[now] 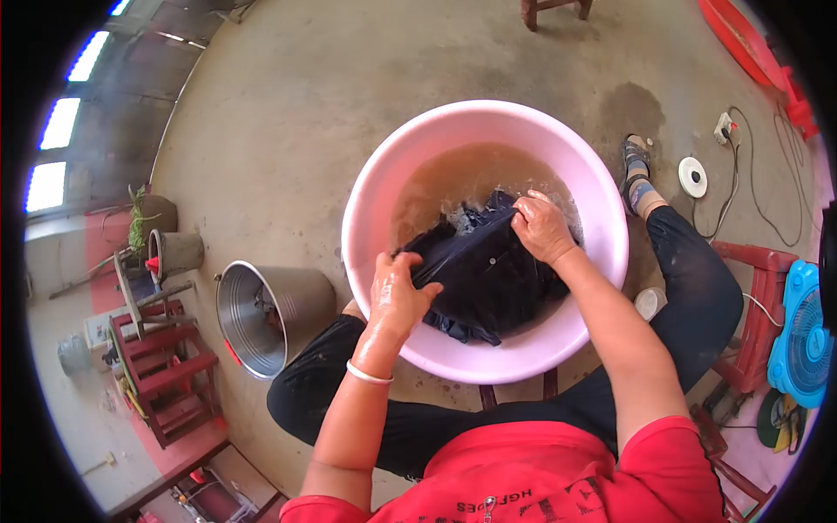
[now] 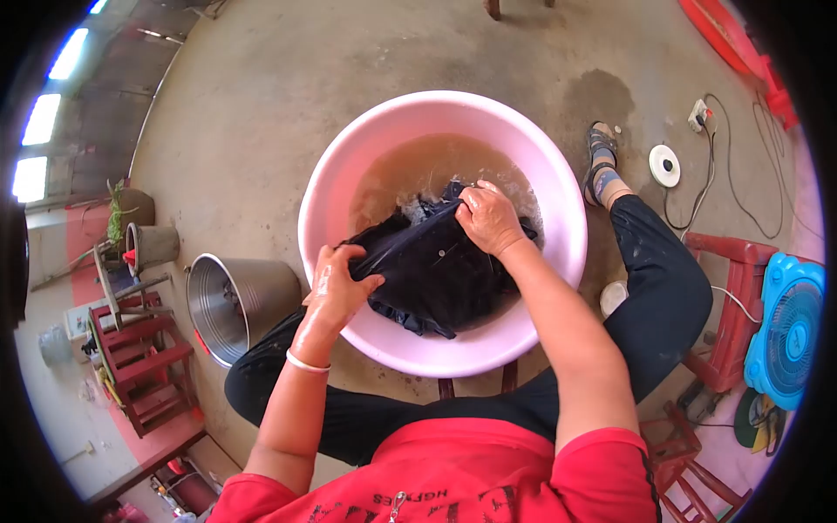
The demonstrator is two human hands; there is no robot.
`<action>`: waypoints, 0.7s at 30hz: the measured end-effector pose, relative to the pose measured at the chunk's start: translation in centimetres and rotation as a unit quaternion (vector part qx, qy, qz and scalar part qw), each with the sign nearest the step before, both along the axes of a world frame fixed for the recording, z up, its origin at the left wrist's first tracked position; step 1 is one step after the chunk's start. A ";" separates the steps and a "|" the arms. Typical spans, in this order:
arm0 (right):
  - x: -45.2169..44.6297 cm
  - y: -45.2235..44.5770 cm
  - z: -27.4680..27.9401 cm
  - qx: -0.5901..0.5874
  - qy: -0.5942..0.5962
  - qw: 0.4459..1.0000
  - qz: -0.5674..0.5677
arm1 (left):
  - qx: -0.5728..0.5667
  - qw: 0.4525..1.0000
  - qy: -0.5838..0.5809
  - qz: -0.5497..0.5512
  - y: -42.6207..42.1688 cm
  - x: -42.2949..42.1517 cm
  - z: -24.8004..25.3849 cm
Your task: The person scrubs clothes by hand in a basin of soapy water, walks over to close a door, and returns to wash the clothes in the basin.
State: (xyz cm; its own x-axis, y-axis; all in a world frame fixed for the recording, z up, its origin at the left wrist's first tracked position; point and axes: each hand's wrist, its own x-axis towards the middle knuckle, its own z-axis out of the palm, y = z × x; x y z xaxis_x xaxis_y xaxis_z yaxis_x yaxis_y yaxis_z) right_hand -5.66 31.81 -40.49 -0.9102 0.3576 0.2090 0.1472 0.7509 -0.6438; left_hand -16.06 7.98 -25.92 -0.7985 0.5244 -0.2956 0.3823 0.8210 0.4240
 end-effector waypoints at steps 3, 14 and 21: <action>1.4 0.2 6.6 -0.050 -0.072 0.995 0.049 | 0.029 0.994 0.104 -0.035 -2.7 0.6 -0.6; 3.1 -3.9 6.4 -0.600 0.023 0.798 -0.049 | 0.538 0.491 -0.543 0.417 -0.4 4.7 -4.9; 3.8 -12.7 5.4 -0.350 -0.053 0.935 -0.020 | 0.486 0.457 -0.529 0.524 1.0 7.0 -15.5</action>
State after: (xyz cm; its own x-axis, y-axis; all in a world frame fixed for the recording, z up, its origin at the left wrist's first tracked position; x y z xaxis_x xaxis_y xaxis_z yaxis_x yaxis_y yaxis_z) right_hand -1.87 19.10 -35.14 -0.8954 0.4076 -0.1791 0.2564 0.1433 -0.9559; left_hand -9.08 9.01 -41.45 -0.4404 0.3121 -0.8418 -0.8469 -0.4557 0.2740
